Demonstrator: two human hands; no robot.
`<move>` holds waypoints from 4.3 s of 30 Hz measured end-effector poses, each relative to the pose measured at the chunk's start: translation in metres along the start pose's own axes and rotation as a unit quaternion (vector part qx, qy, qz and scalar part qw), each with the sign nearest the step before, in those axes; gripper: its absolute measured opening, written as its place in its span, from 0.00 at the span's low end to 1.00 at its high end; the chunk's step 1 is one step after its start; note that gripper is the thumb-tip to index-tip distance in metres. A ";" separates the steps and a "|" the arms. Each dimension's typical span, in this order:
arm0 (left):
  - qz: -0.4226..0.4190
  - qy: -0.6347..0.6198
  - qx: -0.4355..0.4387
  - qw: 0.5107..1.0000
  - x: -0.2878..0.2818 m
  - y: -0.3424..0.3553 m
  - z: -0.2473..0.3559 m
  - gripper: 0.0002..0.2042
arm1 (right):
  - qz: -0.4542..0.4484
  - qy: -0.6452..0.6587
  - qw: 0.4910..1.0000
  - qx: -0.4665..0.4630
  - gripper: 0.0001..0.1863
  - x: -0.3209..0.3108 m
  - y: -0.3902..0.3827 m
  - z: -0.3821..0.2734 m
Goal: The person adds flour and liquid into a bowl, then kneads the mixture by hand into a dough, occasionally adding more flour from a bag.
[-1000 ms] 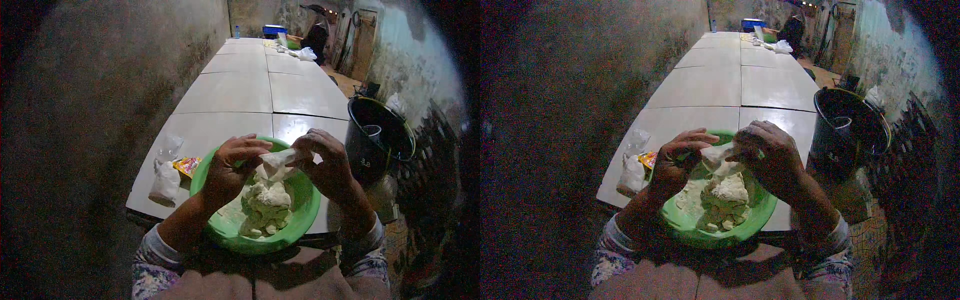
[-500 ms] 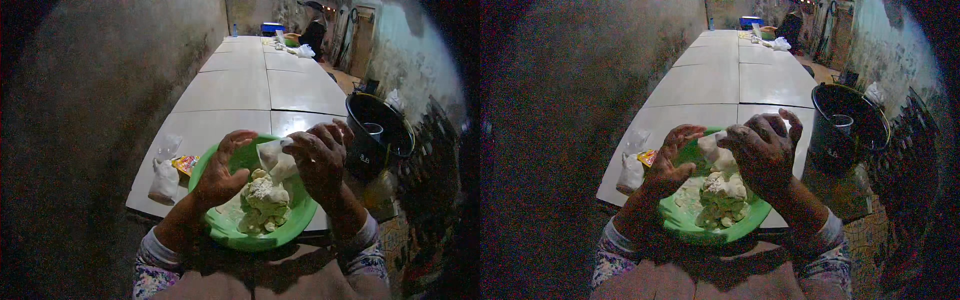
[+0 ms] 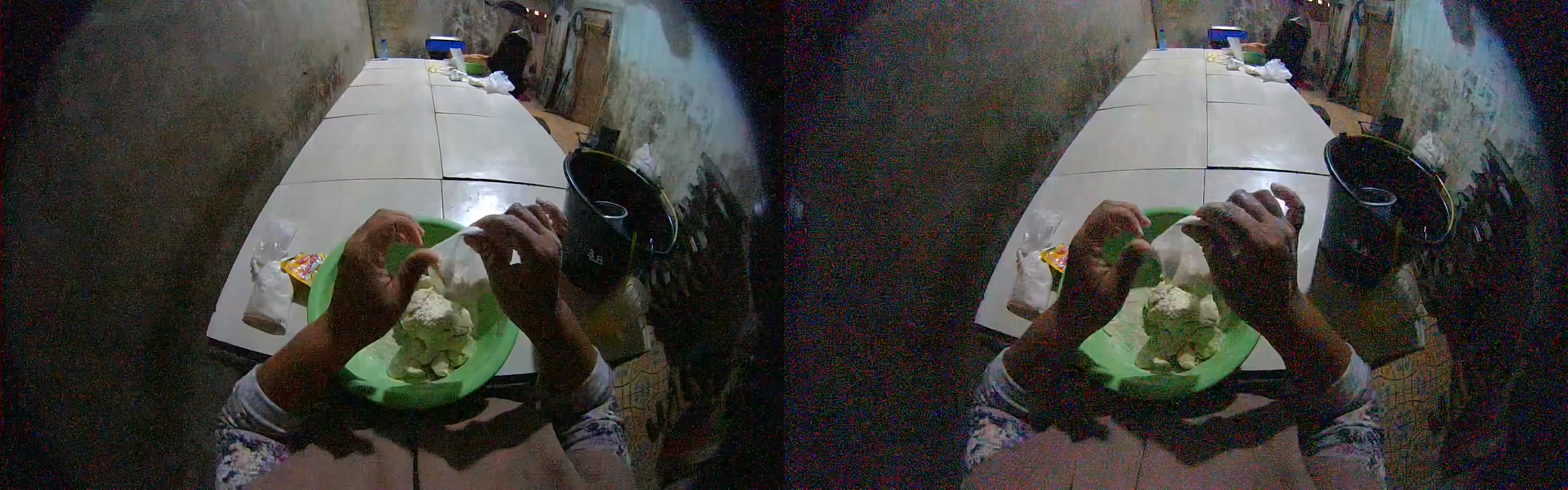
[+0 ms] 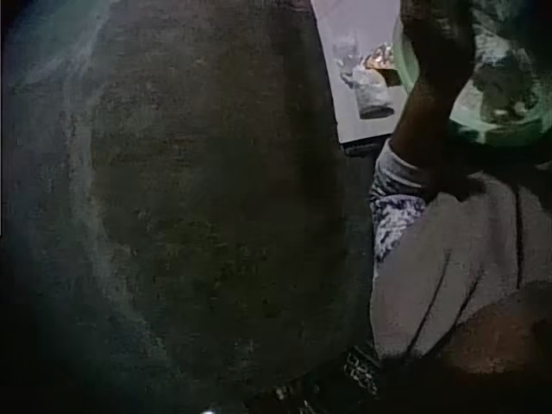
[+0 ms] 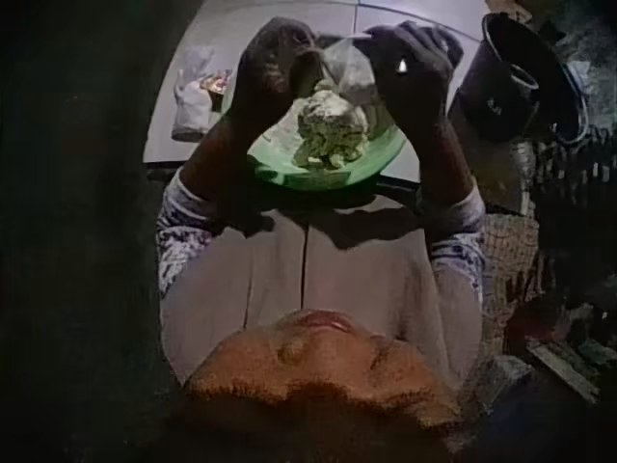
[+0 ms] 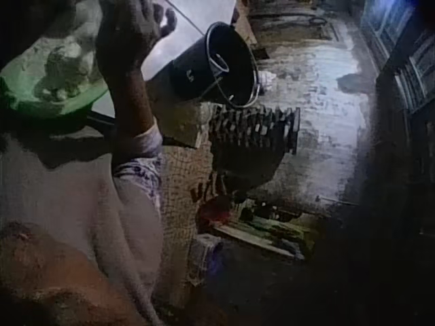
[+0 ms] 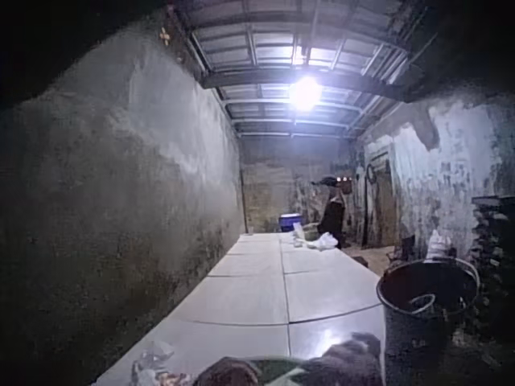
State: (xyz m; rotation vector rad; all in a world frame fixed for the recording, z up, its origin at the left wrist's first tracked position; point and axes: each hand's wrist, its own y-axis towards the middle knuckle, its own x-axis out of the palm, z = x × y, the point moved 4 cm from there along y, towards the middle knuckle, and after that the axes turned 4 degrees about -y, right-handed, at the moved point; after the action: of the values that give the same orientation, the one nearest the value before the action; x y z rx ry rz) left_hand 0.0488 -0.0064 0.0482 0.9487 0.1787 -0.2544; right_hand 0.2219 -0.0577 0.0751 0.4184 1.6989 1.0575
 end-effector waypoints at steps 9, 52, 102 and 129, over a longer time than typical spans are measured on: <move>-0.007 0.176 0.030 0.984 0.001 0.005 0.024 0.07 | -0.036 0.086 0.995 0.023 0.08 -0.002 0.002 0.002; -0.306 0.034 -0.060 0.949 0.038 -0.001 -0.055 0.17 | -0.108 0.593 0.745 0.287 0.15 0.072 -0.003 -0.008; -0.009 -0.063 -0.037 0.997 -0.004 0.019 -0.016 0.05 | -0.079 0.115 0.990 -0.025 0.04 0.008 0.014 0.018; 0.009 0.117 -0.052 0.992 -0.025 0.023 -0.003 0.10 | 0.083 -0.018 0.996 0.009 0.04 0.025 0.012 -0.007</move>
State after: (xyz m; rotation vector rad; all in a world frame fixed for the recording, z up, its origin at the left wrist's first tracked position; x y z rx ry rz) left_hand 0.0318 0.0121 0.0710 0.8754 0.3956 -0.1151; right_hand 0.2033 -0.0366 0.0702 0.5956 1.6653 1.1489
